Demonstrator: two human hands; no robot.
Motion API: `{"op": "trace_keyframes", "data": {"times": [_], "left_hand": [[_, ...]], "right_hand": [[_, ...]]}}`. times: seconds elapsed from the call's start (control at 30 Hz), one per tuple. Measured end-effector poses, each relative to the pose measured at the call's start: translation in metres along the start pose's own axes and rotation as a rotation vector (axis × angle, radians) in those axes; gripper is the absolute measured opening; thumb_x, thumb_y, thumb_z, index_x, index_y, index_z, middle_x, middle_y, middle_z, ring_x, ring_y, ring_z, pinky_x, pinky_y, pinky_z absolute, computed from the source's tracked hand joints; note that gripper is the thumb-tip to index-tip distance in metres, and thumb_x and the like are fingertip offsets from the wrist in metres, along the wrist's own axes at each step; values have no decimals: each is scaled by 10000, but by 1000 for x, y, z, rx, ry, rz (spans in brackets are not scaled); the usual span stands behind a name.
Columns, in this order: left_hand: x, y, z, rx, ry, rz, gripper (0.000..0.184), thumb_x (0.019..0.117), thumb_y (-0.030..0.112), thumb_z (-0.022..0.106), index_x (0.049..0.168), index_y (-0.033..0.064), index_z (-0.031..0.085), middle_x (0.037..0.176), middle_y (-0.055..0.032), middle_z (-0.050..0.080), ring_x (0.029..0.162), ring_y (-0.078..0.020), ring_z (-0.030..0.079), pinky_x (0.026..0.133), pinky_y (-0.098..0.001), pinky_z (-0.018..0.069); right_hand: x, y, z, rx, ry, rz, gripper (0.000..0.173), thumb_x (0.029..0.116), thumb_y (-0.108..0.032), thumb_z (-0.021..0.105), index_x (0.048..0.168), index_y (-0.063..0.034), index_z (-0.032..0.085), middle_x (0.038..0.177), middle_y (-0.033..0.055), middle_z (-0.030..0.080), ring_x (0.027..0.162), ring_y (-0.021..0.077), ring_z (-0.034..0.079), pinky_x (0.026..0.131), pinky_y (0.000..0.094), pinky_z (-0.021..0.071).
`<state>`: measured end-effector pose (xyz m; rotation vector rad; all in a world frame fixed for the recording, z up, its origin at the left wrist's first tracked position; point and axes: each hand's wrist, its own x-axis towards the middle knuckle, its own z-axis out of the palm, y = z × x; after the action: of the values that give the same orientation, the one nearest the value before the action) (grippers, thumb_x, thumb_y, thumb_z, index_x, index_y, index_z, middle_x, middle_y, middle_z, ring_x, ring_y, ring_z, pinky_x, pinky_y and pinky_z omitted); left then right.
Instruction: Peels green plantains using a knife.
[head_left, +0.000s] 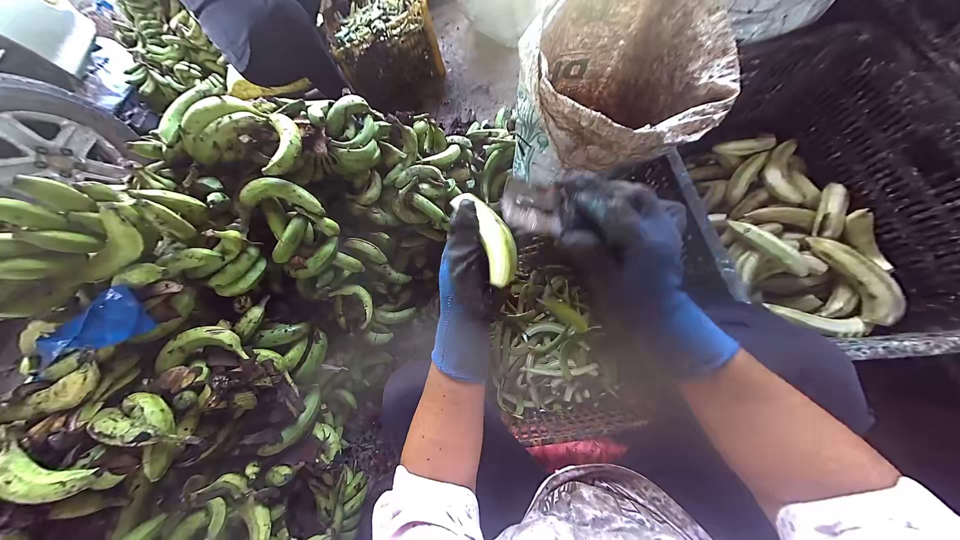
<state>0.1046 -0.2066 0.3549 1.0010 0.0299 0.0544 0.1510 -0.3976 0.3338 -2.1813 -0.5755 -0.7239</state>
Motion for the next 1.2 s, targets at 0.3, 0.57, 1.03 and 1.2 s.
{"op": "trace_keyframes", "data": {"times": [0.3,0.57,1.03,1.2], "left_hand": [[8,-2,6,-244,-62,150,385,1108,384,282,1220,205,603,1133,-6,685,1020,-100,674,849,-292,580],[-3,3,8,469,5,38,379,1097,373,366,1361,169,546,1003,-18,668,789,-81,658,680,-288,591],[-3,-1,-5,-173,-133,99,319,1088,380,369,1204,219,618,974,17,677,807,-60,653,673,-238,565],[-2,-12,3,-51,-197,49,386,1057,310,410,1395,195,557,1059,2,675,825,-45,652,686,-217,567]], "right_hand": [[-9,-16,11,69,-21,-163,455,997,-486,595,1336,-192,671,1239,147,701,1116,300,662,940,554,452],[15,4,2,107,-176,25,575,989,-618,504,1327,-191,687,1285,182,664,1149,378,637,914,672,426],[-7,-20,1,104,-67,-220,430,954,-501,661,1305,-255,701,1293,109,676,1146,255,649,935,549,453],[20,10,8,418,-176,447,440,955,-472,643,1275,-177,714,1358,93,609,1260,214,570,1032,458,500]]}}
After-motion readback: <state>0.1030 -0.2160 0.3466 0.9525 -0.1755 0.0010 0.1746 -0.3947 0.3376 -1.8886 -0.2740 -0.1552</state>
